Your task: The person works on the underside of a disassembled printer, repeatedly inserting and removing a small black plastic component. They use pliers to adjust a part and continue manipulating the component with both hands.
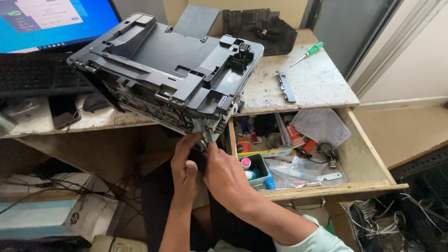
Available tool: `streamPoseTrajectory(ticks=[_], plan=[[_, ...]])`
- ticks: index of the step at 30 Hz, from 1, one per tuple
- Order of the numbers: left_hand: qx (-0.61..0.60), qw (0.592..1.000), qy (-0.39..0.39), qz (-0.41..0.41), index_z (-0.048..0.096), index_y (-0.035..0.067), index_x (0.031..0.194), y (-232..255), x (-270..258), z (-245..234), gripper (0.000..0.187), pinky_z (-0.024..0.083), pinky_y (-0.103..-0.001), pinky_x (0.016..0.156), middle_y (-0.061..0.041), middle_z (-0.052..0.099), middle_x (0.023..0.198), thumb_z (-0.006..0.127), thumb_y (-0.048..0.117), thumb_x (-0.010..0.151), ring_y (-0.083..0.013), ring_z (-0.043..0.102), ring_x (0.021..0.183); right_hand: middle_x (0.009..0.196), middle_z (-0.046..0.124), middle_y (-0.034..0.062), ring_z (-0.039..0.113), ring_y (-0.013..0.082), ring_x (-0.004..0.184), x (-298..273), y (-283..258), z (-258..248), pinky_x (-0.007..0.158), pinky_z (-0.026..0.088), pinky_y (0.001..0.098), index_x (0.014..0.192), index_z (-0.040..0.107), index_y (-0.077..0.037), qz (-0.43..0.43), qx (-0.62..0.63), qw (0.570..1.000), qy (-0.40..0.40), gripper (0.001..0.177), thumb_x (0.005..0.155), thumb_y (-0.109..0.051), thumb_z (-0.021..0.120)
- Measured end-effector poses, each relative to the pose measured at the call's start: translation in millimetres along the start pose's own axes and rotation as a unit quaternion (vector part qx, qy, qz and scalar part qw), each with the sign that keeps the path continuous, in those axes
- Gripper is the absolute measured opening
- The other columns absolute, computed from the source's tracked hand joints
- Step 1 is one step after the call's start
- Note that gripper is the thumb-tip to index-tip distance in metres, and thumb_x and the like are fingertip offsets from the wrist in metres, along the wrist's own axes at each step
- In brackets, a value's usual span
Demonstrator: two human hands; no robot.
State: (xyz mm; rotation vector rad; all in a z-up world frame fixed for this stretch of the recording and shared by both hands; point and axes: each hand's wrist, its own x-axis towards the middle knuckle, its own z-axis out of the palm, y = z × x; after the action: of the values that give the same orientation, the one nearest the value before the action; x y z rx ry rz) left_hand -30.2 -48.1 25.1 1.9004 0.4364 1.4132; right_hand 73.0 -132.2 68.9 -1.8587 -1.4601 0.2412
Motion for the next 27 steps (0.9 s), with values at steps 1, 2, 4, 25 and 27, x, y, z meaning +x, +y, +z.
streamPoseTrajectory(ticks=[1, 2, 4, 25, 27], plan=[[-0.004, 1.0, -0.001, -0.003, 0.063, -0.002, 0.133, 0, -1, -1, 0.086, 0.041, -0.044, 0.117, -0.018, 0.064, 0.138, 0.033, 0.073, 0.105, -0.0337, 0.057, 0.137, 0.087, 0.069, 0.0272, 0.066, 0.049, 0.079, 2, 0, -2, 0.065, 0.05, 0.055, 0.105, 0.054, 0.005, -0.004, 0.003, 1.0, -0.001, 0.023, 0.085, -0.003, 0.063], [-0.008, 1.0, -0.003, -0.006, 0.064, -0.001, 0.134, 0, -1, -1, 0.086, 0.042, -0.044, 0.117, -0.018, 0.064, 0.138, 0.032, 0.074, 0.104, -0.0338, 0.057, 0.137, 0.086, 0.07, 0.0262, 0.066, 0.0479, 0.08, 3, 2, -7, 0.065, 0.049, 0.0545, 0.103, 0.057, 0.004, -0.008, 0.006, 1.0, -0.002, 0.016, 0.091, -0.005, 0.064], [-0.005, 1.0, -0.005, -0.011, 0.064, -0.001, 0.134, 1, -2, -3, 0.086, 0.041, -0.045, 0.117, -0.018, 0.063, 0.138, 0.031, 0.073, 0.105, -0.0346, 0.057, 0.137, 0.084, 0.073, 0.0213, 0.07, 0.0398, 0.077, 8, 5, -19, 0.065, 0.052, 0.049, 0.106, 0.06, 0.004, 0.002, 0.073, 0.996, -0.043, 0.014, 0.094, -0.004, 0.061], [0.002, 1.0, 0.0, -0.009, 0.066, 0.001, 0.133, 4, 0, -4, 0.089, 0.042, -0.048, 0.116, -0.018, 0.066, 0.137, 0.024, 0.074, 0.105, -0.0358, 0.058, 0.137, 0.097, 0.074, 0.0099, 0.073, 0.0162, 0.085, 32, 28, -44, 0.077, 0.061, 0.0312, 0.126, 0.064, 0.002, 0.118, 0.422, 0.862, -0.254, 0.034, 0.101, -0.02, 0.06], [0.004, 1.0, -0.003, -0.012, 0.066, 0.001, 0.133, 6, 1, -4, 0.089, 0.042, -0.048, 0.117, -0.018, 0.066, 0.137, 0.023, 0.074, 0.105, -0.036, 0.058, 0.137, 0.097, 0.072, 0.0148, 0.071, 0.0196, 0.086, 32, 30, -43, 0.077, 0.061, 0.0338, 0.128, 0.063, 0.009, 0.077, 0.446, 0.853, -0.258, 0.039, 0.105, -0.022, 0.059]])
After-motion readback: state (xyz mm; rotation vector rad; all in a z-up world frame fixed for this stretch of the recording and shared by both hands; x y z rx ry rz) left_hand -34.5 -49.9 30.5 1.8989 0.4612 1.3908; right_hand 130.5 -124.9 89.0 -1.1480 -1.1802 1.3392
